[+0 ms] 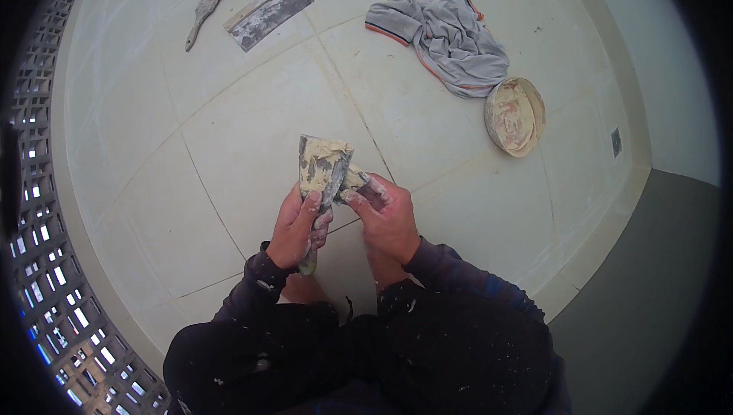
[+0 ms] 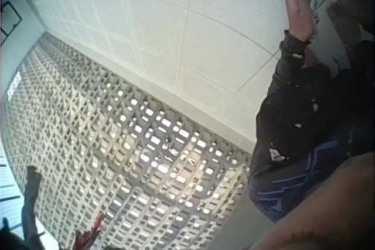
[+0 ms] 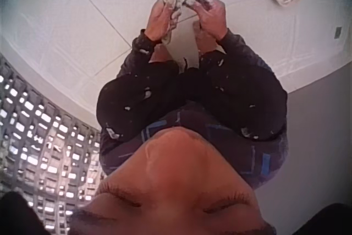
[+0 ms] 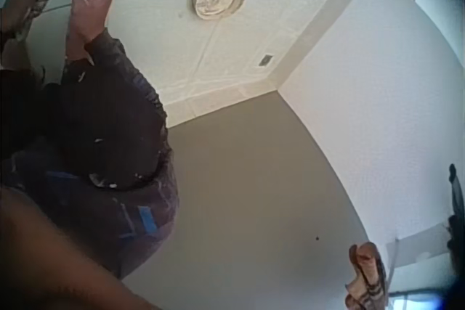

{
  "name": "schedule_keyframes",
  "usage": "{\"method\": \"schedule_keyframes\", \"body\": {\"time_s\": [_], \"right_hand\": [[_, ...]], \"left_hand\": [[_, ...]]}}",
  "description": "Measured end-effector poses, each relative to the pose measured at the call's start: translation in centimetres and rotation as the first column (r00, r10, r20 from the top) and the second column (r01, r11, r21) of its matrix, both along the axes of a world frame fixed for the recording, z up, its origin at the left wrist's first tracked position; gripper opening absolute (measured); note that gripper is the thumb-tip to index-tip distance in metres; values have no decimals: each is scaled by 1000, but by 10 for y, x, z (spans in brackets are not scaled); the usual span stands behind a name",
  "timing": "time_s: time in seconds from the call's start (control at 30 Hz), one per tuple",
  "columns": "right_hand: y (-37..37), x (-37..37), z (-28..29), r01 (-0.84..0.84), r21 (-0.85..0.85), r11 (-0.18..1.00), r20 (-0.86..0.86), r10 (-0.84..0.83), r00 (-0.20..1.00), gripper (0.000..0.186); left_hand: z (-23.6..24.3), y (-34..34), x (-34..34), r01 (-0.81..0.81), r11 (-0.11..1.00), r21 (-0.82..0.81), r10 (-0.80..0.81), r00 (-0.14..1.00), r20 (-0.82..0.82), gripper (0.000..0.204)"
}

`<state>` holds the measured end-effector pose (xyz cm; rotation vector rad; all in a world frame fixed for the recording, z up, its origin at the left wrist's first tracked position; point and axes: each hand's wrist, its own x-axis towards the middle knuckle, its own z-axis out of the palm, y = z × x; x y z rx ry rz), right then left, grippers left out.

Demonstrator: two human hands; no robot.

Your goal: The person applies grout to tile joints on a floor using small scrapers and wipes away excess with a cloth and a brush.

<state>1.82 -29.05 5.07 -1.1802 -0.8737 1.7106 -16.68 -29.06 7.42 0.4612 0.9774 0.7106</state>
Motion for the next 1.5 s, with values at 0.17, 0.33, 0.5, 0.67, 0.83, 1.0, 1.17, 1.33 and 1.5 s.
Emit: {"method": "schedule_keyframes", "body": {"time_s": [0.17, 0.33, 0.5, 0.67, 0.83, 1.0, 1.17, 1.33, 1.5], "right_hand": [[9, 9, -5, 115, -136, 984, -3, -117, 993, 27], [22, 1, 10, 140, 39, 989, 44, -141, 989, 30], [14, 2, 11, 30, 177, 984, 178, -62, 982, 35], [8, 5, 7, -14, 188, 982, 215, -27, 976, 36], [5, 6, 15, -40, 89, 995, 152, 26, 988, 34], [-16, 6, 5, -273, 16, 962, 210, 264, 941, 33], [12, 23, 17, 65, -116, 991, -25, -68, 997, 32], [19, 19, 17, 23, -268, 963, -277, -100, 956, 34], [26, 12, 33, 11, -208, 978, -234, -60, 970, 32]], "left_hand": [[8, 4, -12, 17, 996, 92, -13, 999, -40, 32], [6, -16, -5, 110, 994, -13, -110, 994, -27, 33], [0, -18, -5, 140, 989, -49, -138, 990, 33, 31], [-3, -23, -6, 139, 989, -57, -136, 989, 57, 39], [0, -27, -1, 84, 994, -63, -81, 996, 45, 32], [10, -7, -13, -117, 992, -45, 117, 993, -3, 28], [-6, -8, -20, 126, 895, 427, 99, 878, -468, 24], [-14, -10, -15, 381, 595, 707, 339, 678, -652, 42], [-24, -16, -11, 715, 501, 487, 386, 318, -866, 65]]}}
